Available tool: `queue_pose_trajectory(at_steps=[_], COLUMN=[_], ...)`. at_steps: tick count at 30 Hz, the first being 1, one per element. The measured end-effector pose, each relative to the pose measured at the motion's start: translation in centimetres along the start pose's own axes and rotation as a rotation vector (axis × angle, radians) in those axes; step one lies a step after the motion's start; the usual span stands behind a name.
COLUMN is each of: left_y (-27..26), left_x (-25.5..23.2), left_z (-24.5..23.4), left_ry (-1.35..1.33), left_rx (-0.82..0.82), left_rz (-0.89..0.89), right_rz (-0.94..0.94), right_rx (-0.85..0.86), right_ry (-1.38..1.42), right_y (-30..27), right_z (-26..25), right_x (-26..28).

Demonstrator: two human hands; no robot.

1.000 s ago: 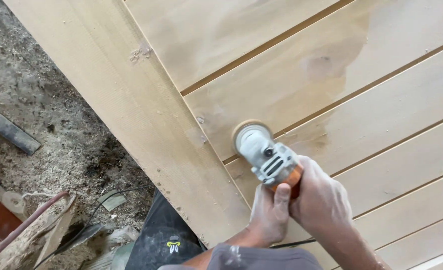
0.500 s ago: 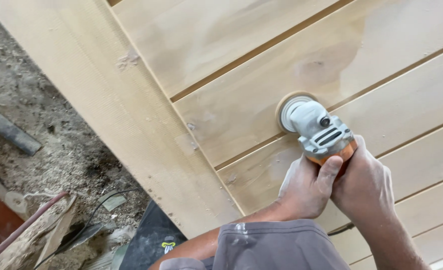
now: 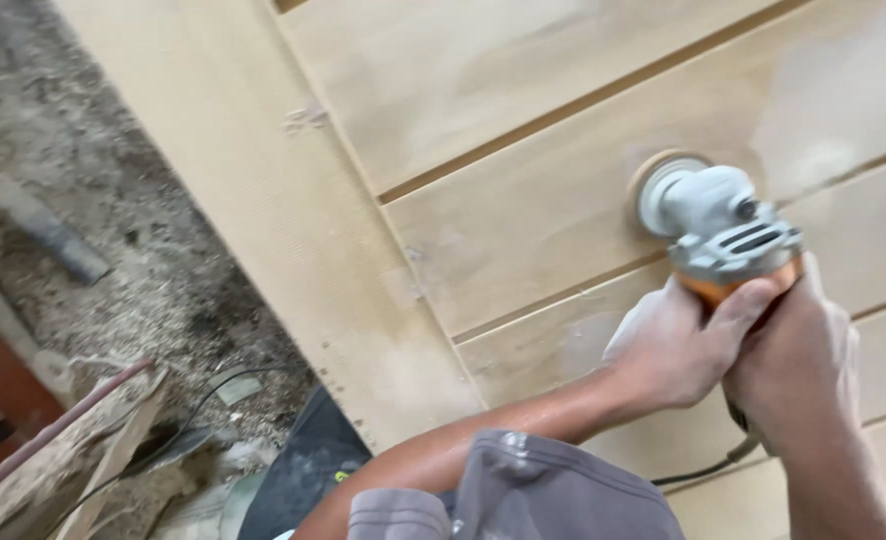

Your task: Sand the surface and grooves of a wooden door using a power sander.

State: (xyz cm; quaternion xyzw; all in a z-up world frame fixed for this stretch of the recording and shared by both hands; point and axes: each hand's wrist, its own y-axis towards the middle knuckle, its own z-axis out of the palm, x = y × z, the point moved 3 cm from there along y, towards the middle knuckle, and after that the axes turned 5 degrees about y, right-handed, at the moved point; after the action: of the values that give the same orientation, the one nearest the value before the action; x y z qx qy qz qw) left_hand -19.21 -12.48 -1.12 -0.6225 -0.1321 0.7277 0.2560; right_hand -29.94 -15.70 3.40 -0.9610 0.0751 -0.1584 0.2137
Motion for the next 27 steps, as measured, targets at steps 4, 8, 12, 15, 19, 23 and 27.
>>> queue_pose_trajectory(at_steps=[4,8,12,15,19,23,27], left_y=[-5.4,-9.4,-11.3,-10.9,-9.2,-8.6,-9.9], left_x=[3.0,5.5,7.3,8.0,6.1,5.3,6.3], left_z=[-4.1,-6.7,-7.6,-7.1,-7.4,-8.6,-9.8], left_ry=[-0.18,-0.158,-0.27,-0.276,-0.193,-0.105,-0.152], left_rx=[-0.076,-0.168,-0.213,-0.214,-0.194,-0.19,-0.224], left_rz=[0.1,0.061,0.059,0.074,0.072,0.093,0.093], right_rz=[-0.145,-0.151,-0.184,-0.308,-0.162,-0.119,-0.197], right_rx=[0.013,0.124,0.182,0.209,0.178,0.13,0.182], right_ry=[-0.063,0.029,0.059,0.023,0.042,0.02,0.091], right_y=[-3.3,-6.1,-7.2,-7.0,-6.3,-6.0,-6.4], right_z=[3.5,5.5,6.7,6.7,5.5,5.3,6.2], right_x=[4.0,8.1,9.1,9.5,9.3,10.4,11.6])
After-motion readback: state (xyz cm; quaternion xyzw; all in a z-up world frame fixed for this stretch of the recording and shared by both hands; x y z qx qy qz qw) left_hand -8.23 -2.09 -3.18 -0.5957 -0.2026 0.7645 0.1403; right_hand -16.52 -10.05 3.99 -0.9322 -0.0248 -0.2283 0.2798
